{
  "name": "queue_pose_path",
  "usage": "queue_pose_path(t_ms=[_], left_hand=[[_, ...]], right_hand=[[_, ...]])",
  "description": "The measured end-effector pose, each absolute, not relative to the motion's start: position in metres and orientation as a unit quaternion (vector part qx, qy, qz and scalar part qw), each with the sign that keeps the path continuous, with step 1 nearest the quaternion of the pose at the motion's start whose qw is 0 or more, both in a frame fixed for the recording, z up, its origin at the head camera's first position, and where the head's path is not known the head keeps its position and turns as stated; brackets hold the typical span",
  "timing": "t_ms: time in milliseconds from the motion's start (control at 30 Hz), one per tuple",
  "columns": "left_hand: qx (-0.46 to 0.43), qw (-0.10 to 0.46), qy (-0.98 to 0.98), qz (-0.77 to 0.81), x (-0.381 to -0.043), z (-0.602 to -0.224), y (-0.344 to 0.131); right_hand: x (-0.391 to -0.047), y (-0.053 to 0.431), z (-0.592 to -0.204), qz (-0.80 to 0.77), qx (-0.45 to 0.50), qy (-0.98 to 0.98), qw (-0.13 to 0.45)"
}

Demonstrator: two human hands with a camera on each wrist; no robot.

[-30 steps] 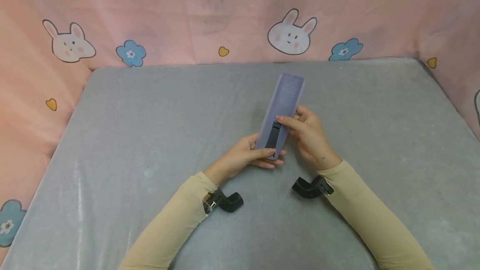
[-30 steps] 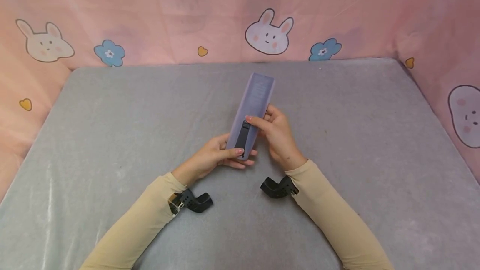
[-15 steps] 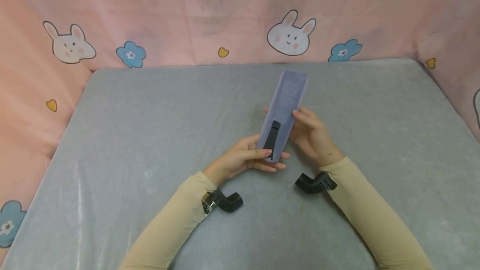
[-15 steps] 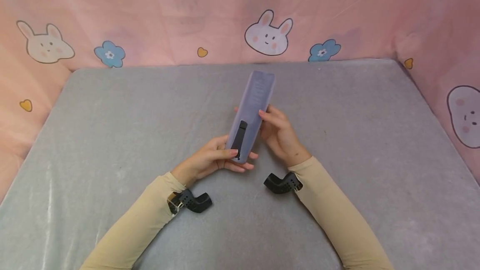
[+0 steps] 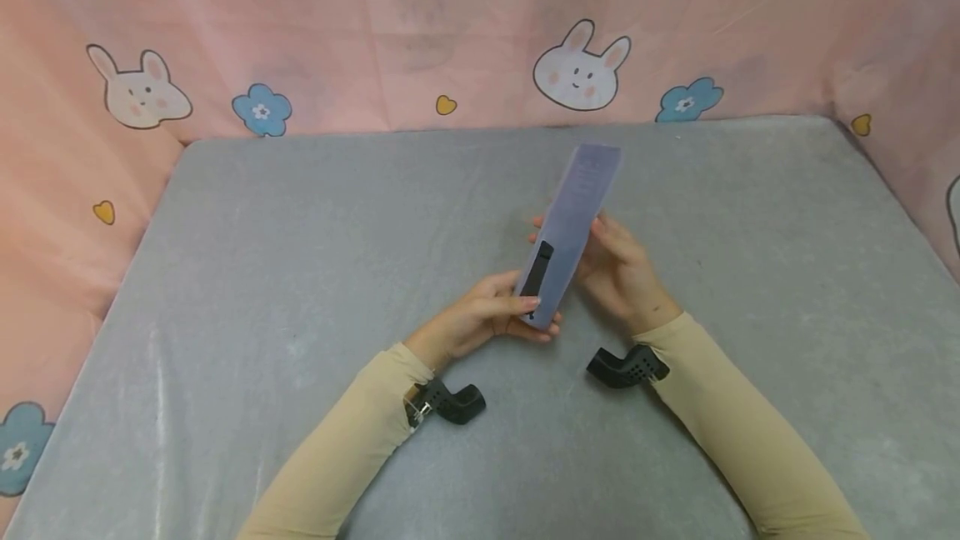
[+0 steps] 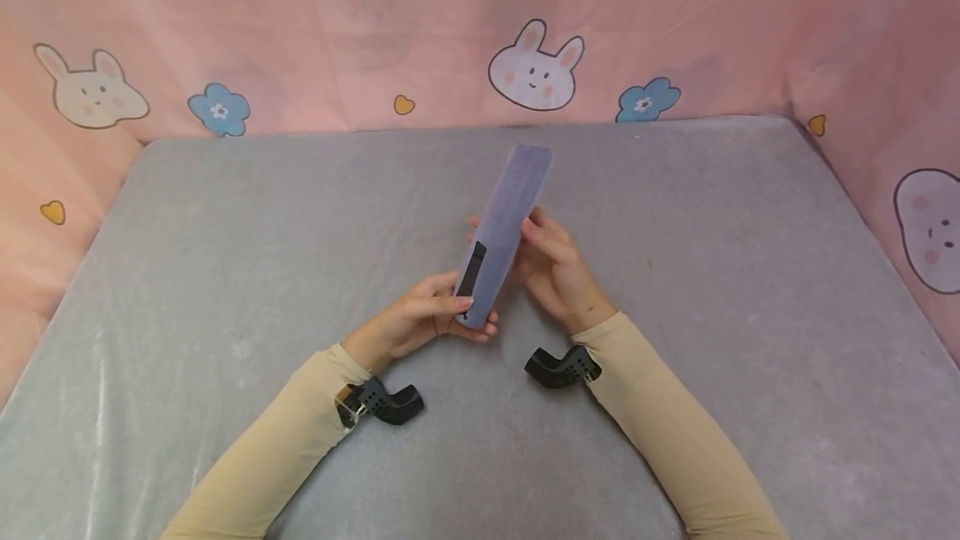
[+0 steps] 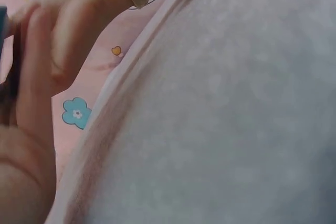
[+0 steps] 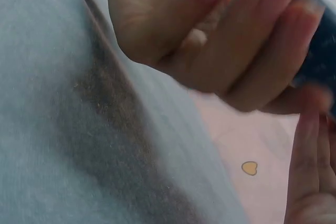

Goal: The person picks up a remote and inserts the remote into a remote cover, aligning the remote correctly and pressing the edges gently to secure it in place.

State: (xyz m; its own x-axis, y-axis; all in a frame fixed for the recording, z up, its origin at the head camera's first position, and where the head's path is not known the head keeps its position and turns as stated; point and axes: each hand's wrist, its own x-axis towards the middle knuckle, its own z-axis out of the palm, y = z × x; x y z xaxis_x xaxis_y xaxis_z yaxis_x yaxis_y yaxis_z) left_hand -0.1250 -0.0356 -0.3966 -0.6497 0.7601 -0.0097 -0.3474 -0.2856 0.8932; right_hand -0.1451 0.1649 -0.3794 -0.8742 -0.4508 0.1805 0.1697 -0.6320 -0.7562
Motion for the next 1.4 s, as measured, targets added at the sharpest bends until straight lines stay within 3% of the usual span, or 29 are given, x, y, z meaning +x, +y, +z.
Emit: queue_pose_path(t_ms=[200,400,633,800,1067,1267,1400], left_hand=[[0.189,0.265,0.592,0.737,-0.125,-0.395,-0.032],[0.182,0.231,0.62,0.727,-0.125,-0.393,-0.031],[0.216,0.183,0.738,0.612,-0.125,-0.396,-0.028],[0.234,0.219,0.693,0.646,-0.124,-0.398,-0.027],[0.226,0.36,0.491,0.761,-0.123,-0.4,-0.028],[0.243,0.377,0.457,0.768,-0.123,-0.398,-0.029],[0.219,0.368,0.508,0.748,-0.124,-0.396,-0.029]], right_hand=[[-0.144,0.163,-0.38,-0.874,-0.14,0.45,0.12],[-0.144,0.159,-0.377,-0.853,-0.117,0.502,0.077],[-0.142,0.147,-0.375,-0.819,-0.067,0.57,-0.007],[-0.14,0.141,-0.374,-0.783,-0.056,0.619,-0.026],[-0.139,0.142,-0.373,-0.76,-0.07,0.646,0.005],[-0.138,0.144,-0.369,-0.745,-0.076,0.66,0.057],[-0.138,0.145,-0.369,-0.751,-0.06,0.656,0.043]])
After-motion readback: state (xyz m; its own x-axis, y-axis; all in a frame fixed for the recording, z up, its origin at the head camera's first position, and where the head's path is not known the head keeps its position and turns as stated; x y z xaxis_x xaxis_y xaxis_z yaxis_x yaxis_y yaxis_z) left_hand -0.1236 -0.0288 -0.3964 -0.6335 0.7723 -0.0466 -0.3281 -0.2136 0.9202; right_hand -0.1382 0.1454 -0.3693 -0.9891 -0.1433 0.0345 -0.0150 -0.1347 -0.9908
